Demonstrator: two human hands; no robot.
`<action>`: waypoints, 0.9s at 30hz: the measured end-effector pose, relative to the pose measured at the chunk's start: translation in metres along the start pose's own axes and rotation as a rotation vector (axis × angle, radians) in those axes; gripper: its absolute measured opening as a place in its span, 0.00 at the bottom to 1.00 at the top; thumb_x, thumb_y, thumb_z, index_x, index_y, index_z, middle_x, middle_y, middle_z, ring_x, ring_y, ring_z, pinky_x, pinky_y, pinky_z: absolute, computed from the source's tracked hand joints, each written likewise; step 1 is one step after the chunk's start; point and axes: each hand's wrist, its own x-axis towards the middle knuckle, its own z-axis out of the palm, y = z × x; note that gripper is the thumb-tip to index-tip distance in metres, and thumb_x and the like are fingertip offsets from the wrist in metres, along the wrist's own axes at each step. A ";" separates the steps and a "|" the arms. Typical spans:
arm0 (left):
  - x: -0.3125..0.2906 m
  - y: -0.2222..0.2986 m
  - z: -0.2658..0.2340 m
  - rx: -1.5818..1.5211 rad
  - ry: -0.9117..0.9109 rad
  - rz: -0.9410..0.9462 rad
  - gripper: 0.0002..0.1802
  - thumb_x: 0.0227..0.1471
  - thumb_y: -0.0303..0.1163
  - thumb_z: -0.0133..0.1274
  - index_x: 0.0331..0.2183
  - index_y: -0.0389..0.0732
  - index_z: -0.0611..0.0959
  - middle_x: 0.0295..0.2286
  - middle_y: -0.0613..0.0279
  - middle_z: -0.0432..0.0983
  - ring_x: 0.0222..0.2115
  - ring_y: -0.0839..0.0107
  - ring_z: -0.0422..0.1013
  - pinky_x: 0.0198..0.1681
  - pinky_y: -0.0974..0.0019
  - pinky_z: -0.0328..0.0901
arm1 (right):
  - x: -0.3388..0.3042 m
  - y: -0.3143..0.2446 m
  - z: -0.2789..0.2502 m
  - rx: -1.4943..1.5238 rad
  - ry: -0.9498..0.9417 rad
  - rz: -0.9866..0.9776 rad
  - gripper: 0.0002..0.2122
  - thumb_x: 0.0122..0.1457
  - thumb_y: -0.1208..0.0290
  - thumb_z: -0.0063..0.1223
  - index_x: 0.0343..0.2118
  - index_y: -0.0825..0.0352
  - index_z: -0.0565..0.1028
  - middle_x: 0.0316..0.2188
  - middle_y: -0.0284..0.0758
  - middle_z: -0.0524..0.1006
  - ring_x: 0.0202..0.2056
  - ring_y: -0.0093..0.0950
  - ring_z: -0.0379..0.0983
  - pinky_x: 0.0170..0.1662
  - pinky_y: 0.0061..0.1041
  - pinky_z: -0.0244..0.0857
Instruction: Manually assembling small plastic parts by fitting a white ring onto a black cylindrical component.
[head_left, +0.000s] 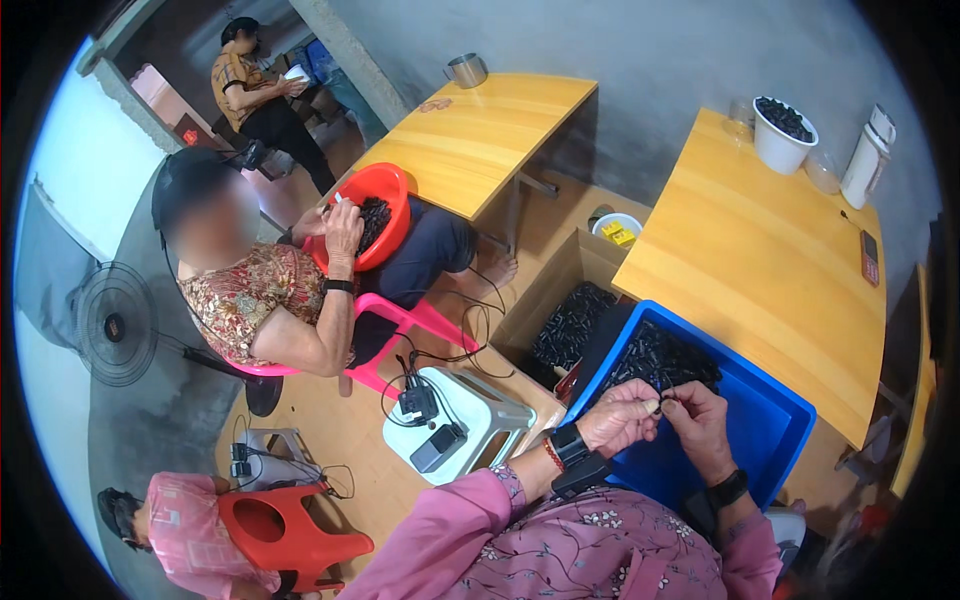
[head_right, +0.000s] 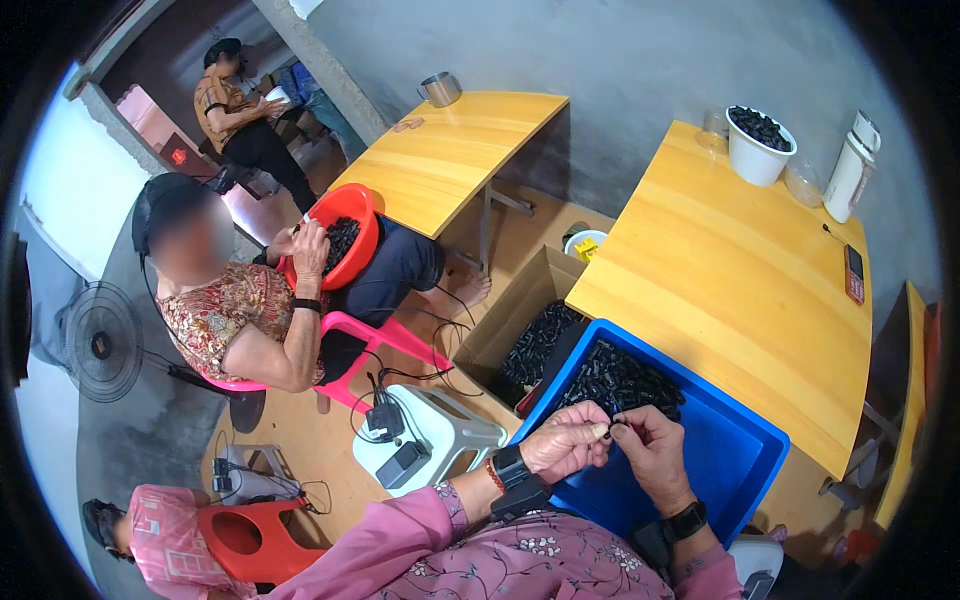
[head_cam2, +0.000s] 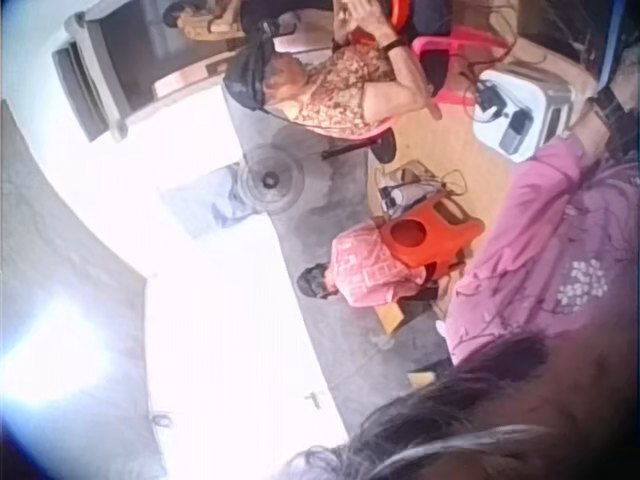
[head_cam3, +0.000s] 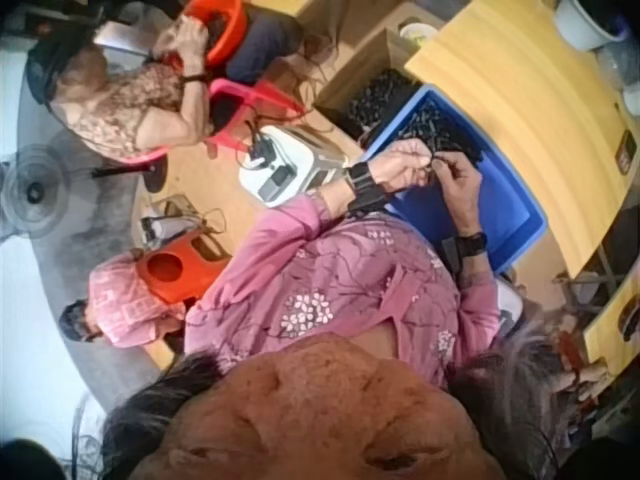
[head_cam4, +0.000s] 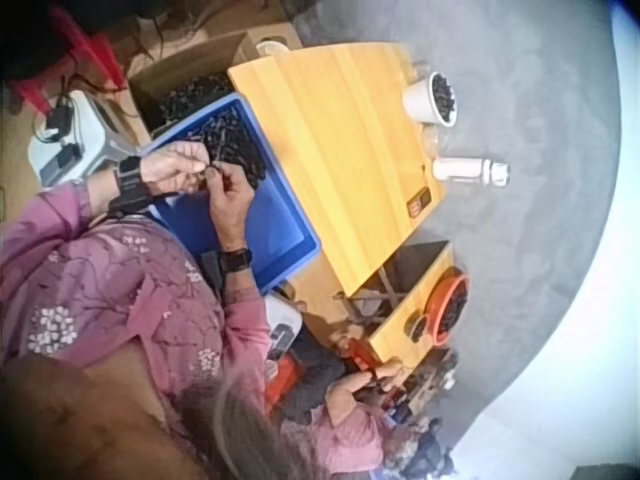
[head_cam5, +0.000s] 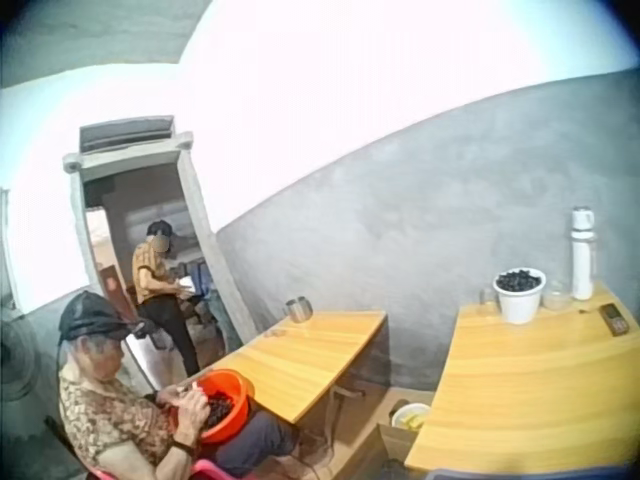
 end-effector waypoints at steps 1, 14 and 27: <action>0.000 0.000 0.000 -0.012 -0.011 -0.014 0.05 0.57 0.29 0.54 0.35 0.40 0.76 0.29 0.61 0.74 0.27 0.71 0.72 0.32 0.65 0.68 | -0.001 0.000 -0.001 0.016 -0.013 0.020 0.04 0.58 0.77 0.57 0.35 0.71 0.76 0.27 0.28 0.77 0.29 0.13 0.70 0.32 0.15 0.64; -0.001 0.016 0.010 -0.087 0.044 0.011 0.06 0.57 0.25 0.51 0.38 0.40 0.78 0.32 0.58 0.77 0.31 0.70 0.71 0.36 0.62 0.67 | 0.009 0.009 -0.010 0.078 0.013 0.006 0.09 0.58 0.75 0.56 0.40 0.72 0.76 0.30 0.27 0.77 0.31 0.11 0.70 0.34 0.14 0.66; -0.001 0.012 0.016 -0.049 0.042 -0.033 0.06 0.57 0.26 0.52 0.38 0.38 0.76 0.31 0.58 0.75 0.28 0.72 0.68 0.33 0.68 0.65 | 0.006 -0.008 -0.012 0.200 -0.081 0.107 0.06 0.60 0.74 0.54 0.32 0.72 0.75 0.27 0.30 0.79 0.29 0.13 0.72 0.32 0.16 0.67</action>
